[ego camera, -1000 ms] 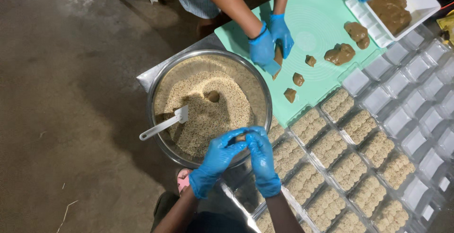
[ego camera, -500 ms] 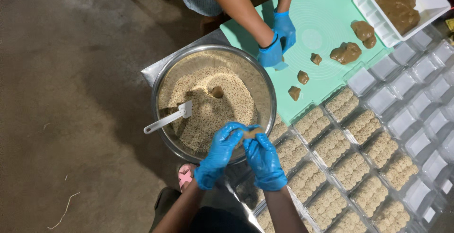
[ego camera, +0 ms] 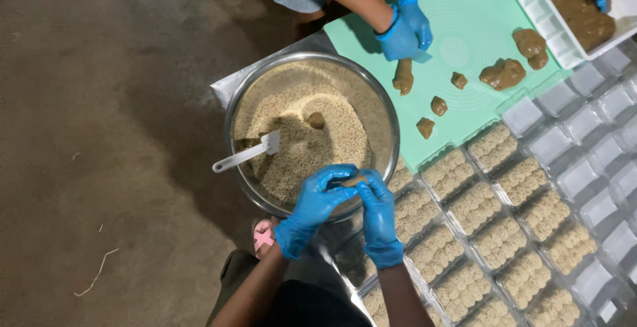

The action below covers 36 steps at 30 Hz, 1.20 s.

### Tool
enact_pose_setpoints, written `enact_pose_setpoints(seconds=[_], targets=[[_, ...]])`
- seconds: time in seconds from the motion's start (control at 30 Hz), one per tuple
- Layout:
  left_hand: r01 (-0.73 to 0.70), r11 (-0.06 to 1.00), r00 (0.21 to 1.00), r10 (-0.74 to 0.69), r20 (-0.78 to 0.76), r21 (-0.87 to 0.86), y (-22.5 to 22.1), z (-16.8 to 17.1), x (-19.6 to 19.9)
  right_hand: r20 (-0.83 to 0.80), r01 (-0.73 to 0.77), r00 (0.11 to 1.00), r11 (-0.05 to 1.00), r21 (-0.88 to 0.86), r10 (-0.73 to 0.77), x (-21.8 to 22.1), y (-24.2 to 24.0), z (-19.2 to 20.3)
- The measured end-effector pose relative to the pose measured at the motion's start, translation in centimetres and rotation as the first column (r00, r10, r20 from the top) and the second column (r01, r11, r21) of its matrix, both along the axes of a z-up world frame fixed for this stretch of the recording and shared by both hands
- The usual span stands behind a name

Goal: The person rolls pieces of brown paste into balls by hand, coats them in sesame seeds in a metal bowl, and places them into plastic containers.

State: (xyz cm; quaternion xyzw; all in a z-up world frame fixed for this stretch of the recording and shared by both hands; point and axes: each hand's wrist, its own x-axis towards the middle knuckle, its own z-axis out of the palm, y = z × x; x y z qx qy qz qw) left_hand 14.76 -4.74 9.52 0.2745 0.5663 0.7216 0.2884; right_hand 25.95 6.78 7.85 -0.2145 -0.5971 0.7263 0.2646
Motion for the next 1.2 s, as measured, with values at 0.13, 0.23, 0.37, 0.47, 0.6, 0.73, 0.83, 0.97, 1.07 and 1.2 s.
enact_pose_setpoints(seconds=[0.13, 0.23, 0.37, 0.47, 0.6, 0.73, 0.83, 0.97, 1.07, 1.2], targets=[[-0.117, 0.993, 0.977, 0.115, -0.181, 0.003, -1.0, -1.4, -0.1, 0.031, -0.011, 0.999, 0.912, -0.411, 0.027, 0.0, 0.4, -0.9], [-0.181, 0.98, 0.943, 0.198, -0.267, 0.087, -1.2, -3.8, 0.2, -0.123, -0.136, 0.99, 0.584, -0.801, 0.062, -0.2, 0.6, -2.5], [-0.32, 0.932, 0.866, 0.216, 0.45, 0.169, 0.7, -8.8, 2.0, -0.168, -0.117, 0.986, 0.64, -0.759, -0.018, -0.2, -0.6, -3.1], [-0.282, 0.959, 0.816, 0.229, 0.53, 0.019, 1.0, -9.9, 1.2, -0.063, -0.049, 0.998, 0.918, -0.392, 0.027, -0.3, -1.0, -2.8], [-0.039, 0.999, 0.927, 0.03, 0.374, 0.017, -0.6, -5.8, 0.7, 0.086, 0.022, 0.996, 0.997, 0.075, -0.029, -0.7, -0.9, -2.3], [-0.086, 0.996, 0.991, 0.083, 0.101, 0.029, -0.9, -1.8, 0.4, 0.002, 0.035, 0.999, 0.976, 0.215, -0.036, -0.8, -1.5, -0.8], [-0.212, 0.977, 0.95, 0.214, -0.229, 0.033, -0.6, -1.8, 0.3, 0.08, 0.159, 0.987, 0.89, -0.427, -0.138, -1.6, -2.1, -0.7], [-0.302, 0.95, 0.892, 0.31, -0.329, 0.077, -0.2, -4.8, 0.8, -0.104, -0.069, 0.994, 0.611, -0.789, -0.023, -1.2, -1.7, -2.8], [-0.455, 0.887, 0.837, 0.395, 0.378, 0.081, 1.1, -6.5, 3.7, -0.282, -0.156, 0.959, 0.757, -0.635, -0.04, -1.6, -1.6, -3.2], [-0.452, 0.891, 0.627, 0.297, 0.72, 0.026, 2.5, -6.7, 2.9, -0.052, 0.103, 0.992, 0.972, -0.211, -0.117, -2.1, -1.7, -1.7]])
